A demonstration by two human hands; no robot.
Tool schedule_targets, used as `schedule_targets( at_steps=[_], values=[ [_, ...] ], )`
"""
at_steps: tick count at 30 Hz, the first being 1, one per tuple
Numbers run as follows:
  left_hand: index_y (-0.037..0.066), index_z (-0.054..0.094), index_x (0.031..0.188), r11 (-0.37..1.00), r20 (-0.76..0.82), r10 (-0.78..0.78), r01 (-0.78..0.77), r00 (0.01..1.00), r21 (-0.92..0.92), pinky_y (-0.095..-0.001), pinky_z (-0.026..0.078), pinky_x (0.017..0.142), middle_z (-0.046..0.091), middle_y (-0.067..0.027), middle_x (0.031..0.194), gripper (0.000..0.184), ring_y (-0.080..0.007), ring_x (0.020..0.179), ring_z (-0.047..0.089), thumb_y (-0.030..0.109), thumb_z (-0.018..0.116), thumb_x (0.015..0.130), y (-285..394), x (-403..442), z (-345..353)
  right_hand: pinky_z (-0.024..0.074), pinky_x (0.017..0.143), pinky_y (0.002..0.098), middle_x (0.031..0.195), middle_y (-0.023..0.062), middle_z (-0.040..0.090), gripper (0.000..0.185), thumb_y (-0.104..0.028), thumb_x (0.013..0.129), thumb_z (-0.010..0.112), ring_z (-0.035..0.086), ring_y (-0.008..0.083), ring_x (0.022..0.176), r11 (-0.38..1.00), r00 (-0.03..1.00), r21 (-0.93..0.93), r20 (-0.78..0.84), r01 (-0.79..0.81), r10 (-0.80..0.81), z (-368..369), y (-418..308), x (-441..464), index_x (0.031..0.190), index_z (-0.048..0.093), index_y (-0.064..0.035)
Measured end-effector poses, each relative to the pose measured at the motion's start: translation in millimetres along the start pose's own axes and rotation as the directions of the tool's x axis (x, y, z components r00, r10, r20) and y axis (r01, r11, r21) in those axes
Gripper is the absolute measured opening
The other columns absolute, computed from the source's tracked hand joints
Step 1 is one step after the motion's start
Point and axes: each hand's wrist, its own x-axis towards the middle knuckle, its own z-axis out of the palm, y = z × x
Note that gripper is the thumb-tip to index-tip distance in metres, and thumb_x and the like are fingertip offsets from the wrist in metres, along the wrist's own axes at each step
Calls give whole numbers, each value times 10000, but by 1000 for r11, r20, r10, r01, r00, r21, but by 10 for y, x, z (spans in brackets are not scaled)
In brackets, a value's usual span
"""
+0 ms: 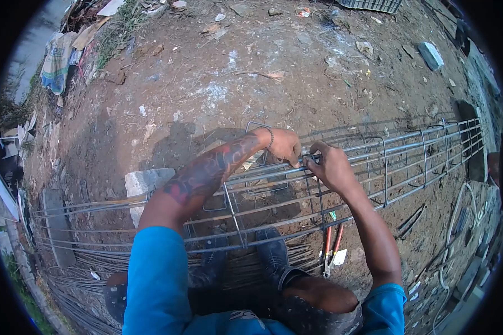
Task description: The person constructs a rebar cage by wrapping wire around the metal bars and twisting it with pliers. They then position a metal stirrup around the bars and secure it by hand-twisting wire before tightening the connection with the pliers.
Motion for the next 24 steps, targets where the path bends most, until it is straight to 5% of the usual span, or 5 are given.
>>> schedule_targets(
  at_steps=[7,11,13,16,24],
  values=[
    [-29,655,833,952,10,-19,15,1000,305,-406,457,654,628,-200,750,292,-326,713,602,256,641,772,221,-22,-19,487,726,458,902,234,591,316,-213,765,677,597,401,837,986,992,-115,-23,124,-128,38,30,-4,972,578,4],
    [-32,651,835,961,-27,6,2,1000,275,-418,469,665,629,-213,762,281,-347,746,615,241,625,780,245,-93,54,486,723,459,906,222,578,301,-211,781,660,595,400,835,986,995,-132,-13,98,-101,17,-12,-5,976,575,3],
    [-38,648,828,933,-192,1,68,981,354,-421,479,676,627,-220,765,258,-358,755,619,212,606,775,286,-112,128,485,723,460,899,216,577,292,-211,786,654,594,399,830,987,995,-129,-10,93,-95,9,-13,-1,976,579,-3],
    [-41,646,830,939,-127,-124,158,984,305,-417,483,690,624,-230,769,243,-359,754,618,182,589,754,393,-137,63,484,725,460,896,207,575,265,-214,794,646,594,395,825,990,995,-104,-21,90,-93,30,27,34,970,597,-22],
    [-50,640,794,967,-55,-44,56,998,250,-409,484,677,617,-241,766,233,-354,754,618,161,582,713,267,-17,32,484,737,452,935,170,593,207,-207,778,657,598,374,840,987,985,-69,-90,143,-149,84,41,-11,936,651,-73]
  ],
)
